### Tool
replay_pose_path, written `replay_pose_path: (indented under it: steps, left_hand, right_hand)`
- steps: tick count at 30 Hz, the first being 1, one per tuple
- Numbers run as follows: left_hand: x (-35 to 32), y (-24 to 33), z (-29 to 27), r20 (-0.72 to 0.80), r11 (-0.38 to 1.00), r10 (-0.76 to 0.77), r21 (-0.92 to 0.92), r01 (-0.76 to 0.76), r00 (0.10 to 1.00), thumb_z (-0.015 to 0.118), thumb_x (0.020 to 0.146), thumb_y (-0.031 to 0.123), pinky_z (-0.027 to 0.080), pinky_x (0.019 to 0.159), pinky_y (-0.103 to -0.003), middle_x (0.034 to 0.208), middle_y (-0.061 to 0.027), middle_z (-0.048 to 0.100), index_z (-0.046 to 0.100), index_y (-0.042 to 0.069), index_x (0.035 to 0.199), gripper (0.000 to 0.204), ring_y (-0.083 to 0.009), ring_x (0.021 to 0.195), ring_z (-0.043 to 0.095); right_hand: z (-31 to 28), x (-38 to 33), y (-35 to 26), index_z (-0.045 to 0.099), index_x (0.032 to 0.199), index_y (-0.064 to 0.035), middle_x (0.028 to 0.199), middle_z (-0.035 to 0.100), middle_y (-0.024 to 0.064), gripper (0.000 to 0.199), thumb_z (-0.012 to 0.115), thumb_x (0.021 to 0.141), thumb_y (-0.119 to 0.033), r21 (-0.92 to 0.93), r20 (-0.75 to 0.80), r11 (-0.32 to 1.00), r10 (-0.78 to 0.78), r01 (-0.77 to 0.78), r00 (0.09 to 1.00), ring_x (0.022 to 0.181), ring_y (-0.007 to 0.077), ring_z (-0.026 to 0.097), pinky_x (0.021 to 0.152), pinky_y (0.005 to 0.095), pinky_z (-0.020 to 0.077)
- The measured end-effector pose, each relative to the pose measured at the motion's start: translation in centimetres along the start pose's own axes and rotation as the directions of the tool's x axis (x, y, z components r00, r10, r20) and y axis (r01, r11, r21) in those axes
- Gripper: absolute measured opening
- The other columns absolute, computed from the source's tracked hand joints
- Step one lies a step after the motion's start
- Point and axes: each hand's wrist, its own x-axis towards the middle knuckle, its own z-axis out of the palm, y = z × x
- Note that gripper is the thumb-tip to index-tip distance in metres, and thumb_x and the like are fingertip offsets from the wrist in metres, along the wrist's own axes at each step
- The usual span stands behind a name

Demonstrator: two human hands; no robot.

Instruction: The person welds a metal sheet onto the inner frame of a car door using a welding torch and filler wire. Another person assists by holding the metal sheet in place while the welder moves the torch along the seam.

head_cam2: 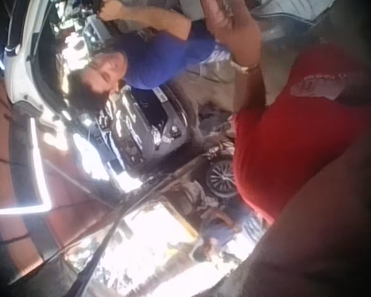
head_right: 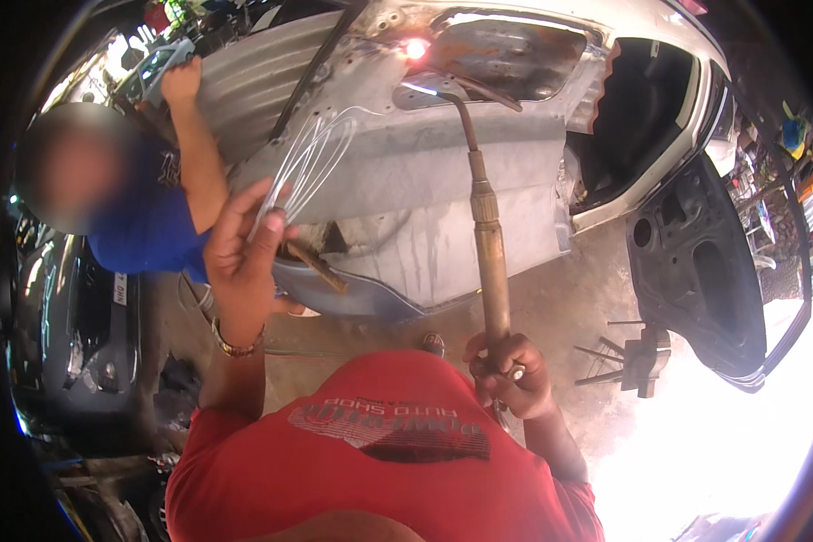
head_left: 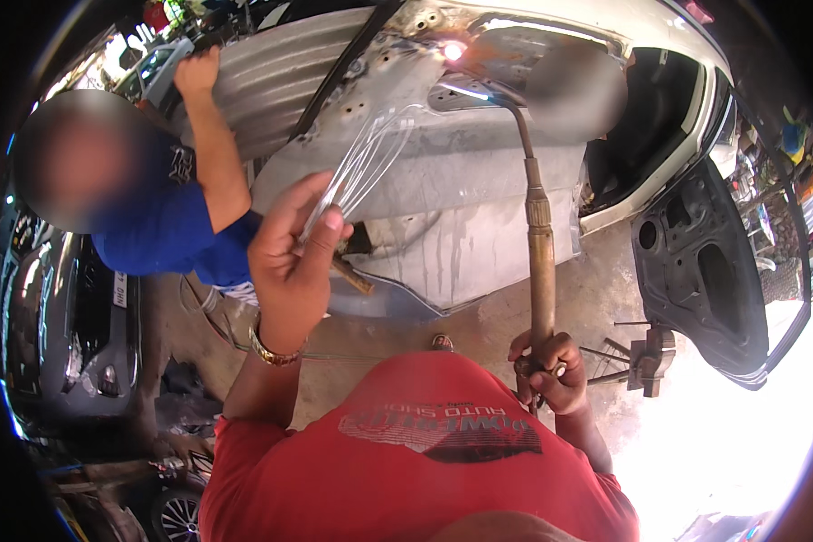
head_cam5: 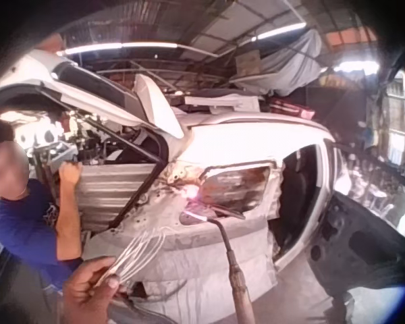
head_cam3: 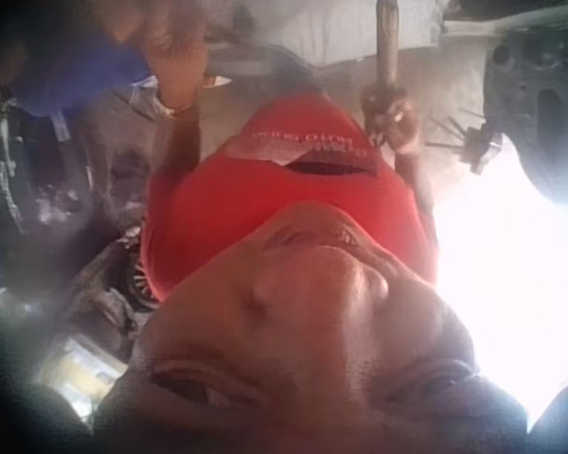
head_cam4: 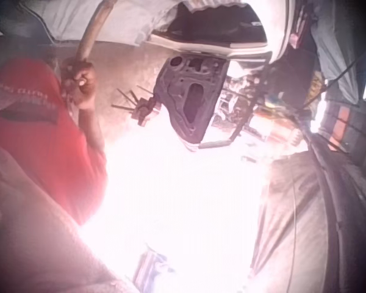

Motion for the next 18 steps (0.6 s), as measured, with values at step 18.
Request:
replay_pose_path:
  steps: [18]
  left_hand:
    - [0.6, 5.6, 3.2, 0.132, 0.646, 0.758, -0.017, -0.763, 0.639, 0.057, 0.108, 0.012, 0.058, 0.080, -0.038, 0.111, -0.0116, 0.077, 0.071, 0.001, 0.123, 0.024, -0.0257, 0.090, 0.073]
  right_hand:
    - [-0.1, 1.9, 1.1, 0.044, 0.107, -0.0071, 0.120, 0.058, 0.0286, 0.020, 0.056, 0.096, 0.004, -0.322, 0.135, 0.946, 0.003, 0.041, 0.991, 0.060, 0.0127, 0.059, 0.061, 0.0289, 0.0539]
